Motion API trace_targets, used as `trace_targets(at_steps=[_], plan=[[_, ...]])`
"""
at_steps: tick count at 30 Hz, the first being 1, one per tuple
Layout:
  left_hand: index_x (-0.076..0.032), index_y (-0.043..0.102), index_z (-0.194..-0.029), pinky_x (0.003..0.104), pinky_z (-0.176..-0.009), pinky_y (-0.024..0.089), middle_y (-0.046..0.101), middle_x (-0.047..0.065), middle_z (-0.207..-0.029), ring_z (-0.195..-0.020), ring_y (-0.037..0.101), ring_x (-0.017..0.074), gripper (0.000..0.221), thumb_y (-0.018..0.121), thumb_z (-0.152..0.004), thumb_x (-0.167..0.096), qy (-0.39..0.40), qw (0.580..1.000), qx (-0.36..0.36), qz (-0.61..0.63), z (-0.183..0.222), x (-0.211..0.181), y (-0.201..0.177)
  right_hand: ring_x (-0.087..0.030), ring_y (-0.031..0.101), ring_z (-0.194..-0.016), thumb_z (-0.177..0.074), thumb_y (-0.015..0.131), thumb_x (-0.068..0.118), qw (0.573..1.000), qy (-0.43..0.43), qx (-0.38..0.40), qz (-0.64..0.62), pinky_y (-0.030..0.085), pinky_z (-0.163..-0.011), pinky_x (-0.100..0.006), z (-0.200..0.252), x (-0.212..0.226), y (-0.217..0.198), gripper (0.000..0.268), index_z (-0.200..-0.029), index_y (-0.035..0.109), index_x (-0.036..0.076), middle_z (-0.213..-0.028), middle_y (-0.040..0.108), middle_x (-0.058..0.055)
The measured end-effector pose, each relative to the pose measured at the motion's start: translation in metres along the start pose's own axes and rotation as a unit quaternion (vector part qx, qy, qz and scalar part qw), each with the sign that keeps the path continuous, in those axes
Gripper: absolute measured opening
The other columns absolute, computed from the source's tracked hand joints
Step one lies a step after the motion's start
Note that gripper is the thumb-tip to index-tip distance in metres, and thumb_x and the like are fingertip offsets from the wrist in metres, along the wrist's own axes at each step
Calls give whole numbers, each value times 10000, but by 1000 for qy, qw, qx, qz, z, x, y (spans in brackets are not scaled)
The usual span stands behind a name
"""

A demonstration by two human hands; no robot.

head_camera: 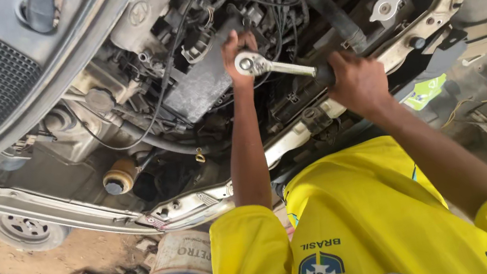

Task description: The person uses a socket wrench to loosen and remove bolts from the engine components and the front bumper area of a vehicle, handling the tool and bolts by hand.

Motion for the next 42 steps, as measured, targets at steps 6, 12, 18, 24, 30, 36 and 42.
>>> trace_targets(at_steps=[6,12,18,24,30,36,42], plan=[[-247,483,-1451,290,-455,330,477,38,-559,-443,418,138,340,368,-1133,-221,124,974,12,-189,31,-44,42,-274,695,-627,-867,721,98,996,20,57,-62,552,-539,-422,57,0,-1,156,-989,638,45,-893,701,-97],[-264,463,-1547,374,-544,340,501,97,-603,-502,400,188,418,360,-1151,-181,137,968,15,-208,66,-119,95,-386,681,-704,-763,745,145,994,3,30,-102,549,-613,-493,117,18,-14,222,-932,635,53,-920,699,-132],[-50,501,-938,308,-541,339,500,80,-588,-513,433,173,319,395,-1146,-267,-12,978,-69,-196,130,-147,104,-406,676,-693,-819,751,214,989,-28,81,-117,540,-607,-519,162,30,-12,246,-949,614,57,-841,686,-147],[5,470,-617,321,-529,318,486,78,-548,-497,414,159,606,332,-1112,-317,-68,973,-133,-176,166,-157,123,-417,673,-637,-790,793,274,983,-56,100,-146,540,-595,-522,197,31,-1,380,-1048,643,39,-695,676,-185],[67,554,-776,317,-565,370,510,70,-644,-584,446,139,496,473,-1138,-262,-130,949,-200,-208,199,-130,138,-375,696,-667,-760,800,242,973,-32,110,-202,545,-635,-463,222,5,5,293,-927,675,36,-681,665,-176],[7,674,-1006,348,-859,494,690,89,-945,-907,623,191,432,423,-1142,-317,-112,936,-144,-301,205,-164,178,-352,680,-619,-734,795,201,971,-18,147,-190,535,-648,-448,229,-13,-7,298,-945,677,25,-643,641,-171],[-7,579,-1391,456,-1120,414,621,170,-1389,-1364,517,317,410,585,-1052,-239,-37,872,-153,-464,233,-206,178,-357,669,-654,-735,796,190,971,-89,133,-178,531,-645,-441,221,-4,-4,306,-964,679,24,-681,648,-162]])
Point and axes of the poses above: each hand's wrist, its own z-axis away from the middle knuckle, its own y-axis out of the palm, x = y × z, the point moved 1 cm from there along -z, towards the middle knuckle
